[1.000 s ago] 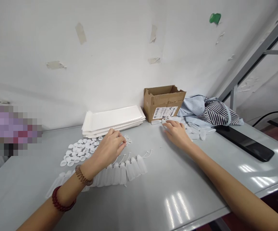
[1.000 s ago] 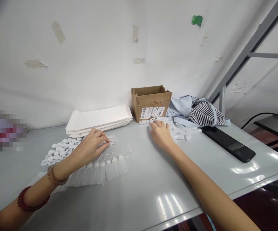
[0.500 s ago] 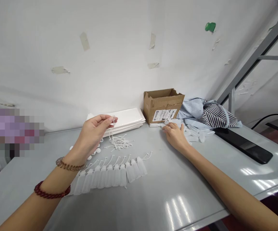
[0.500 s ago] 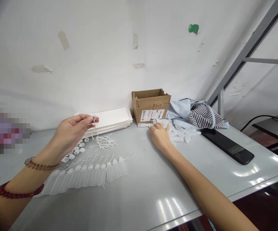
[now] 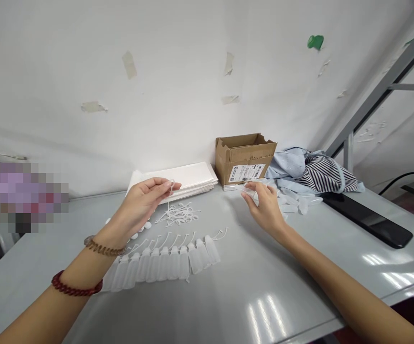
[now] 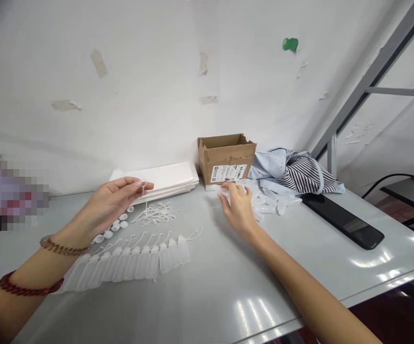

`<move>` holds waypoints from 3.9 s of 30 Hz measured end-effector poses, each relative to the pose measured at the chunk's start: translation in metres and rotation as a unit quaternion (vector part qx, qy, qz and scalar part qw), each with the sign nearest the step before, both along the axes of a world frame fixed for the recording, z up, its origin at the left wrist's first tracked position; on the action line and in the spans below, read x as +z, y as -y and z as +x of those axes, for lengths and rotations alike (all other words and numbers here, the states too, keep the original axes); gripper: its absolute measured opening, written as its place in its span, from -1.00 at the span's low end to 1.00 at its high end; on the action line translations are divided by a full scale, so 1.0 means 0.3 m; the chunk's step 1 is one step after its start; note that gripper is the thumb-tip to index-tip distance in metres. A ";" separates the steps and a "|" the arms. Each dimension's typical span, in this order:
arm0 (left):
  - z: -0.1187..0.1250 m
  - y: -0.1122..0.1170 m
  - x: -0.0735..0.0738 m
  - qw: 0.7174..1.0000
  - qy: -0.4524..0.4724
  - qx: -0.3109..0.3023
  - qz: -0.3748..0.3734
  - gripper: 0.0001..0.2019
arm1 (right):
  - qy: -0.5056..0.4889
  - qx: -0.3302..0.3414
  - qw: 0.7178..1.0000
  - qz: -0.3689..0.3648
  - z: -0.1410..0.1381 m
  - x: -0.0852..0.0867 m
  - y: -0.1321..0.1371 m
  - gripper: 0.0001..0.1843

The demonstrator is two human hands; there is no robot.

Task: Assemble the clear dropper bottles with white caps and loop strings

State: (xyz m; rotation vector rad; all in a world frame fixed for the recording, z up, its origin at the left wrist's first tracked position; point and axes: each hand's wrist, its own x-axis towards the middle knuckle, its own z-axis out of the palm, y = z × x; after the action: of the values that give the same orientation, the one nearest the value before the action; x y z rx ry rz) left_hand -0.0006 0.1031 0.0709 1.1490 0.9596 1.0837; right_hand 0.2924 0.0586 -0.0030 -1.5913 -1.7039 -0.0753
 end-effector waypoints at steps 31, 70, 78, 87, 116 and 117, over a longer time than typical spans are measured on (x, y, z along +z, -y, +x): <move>0.103 0.288 -0.121 0.884 -0.276 0.007 0.377 -0.90 | -0.246 0.297 0.908 -0.166 -0.194 0.053 0.196 -0.78; 0.151 0.331 -0.212 0.810 -0.359 -0.001 0.463 -0.46 | -0.645 0.346 0.586 -0.349 -0.235 0.060 0.208 -0.74; 0.167 0.341 -0.216 0.803 -0.350 0.027 0.482 -0.48 | -0.589 0.407 0.604 -0.350 -0.221 0.061 0.212 -0.77; 0.169 0.345 -0.221 0.787 -0.331 0.032 0.519 -0.55 | -0.551 0.407 0.652 -0.325 -0.208 0.067 0.202 -0.82; 0.202 0.329 -0.241 0.781 -0.405 -0.049 0.474 -0.49 | -0.367 0.068 0.895 -0.245 -0.127 0.056 0.112 -0.47; 0.206 0.330 -0.241 0.778 -0.416 -0.049 0.469 -0.48 | -0.326 0.059 0.922 -0.199 -0.119 0.049 0.107 -0.50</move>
State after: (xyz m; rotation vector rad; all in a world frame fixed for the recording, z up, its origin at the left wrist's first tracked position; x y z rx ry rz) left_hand 0.0612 0.0041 -0.0013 2.6319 0.9821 0.9596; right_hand 0.2565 0.0266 0.0116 -1.5431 -1.3150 0.8215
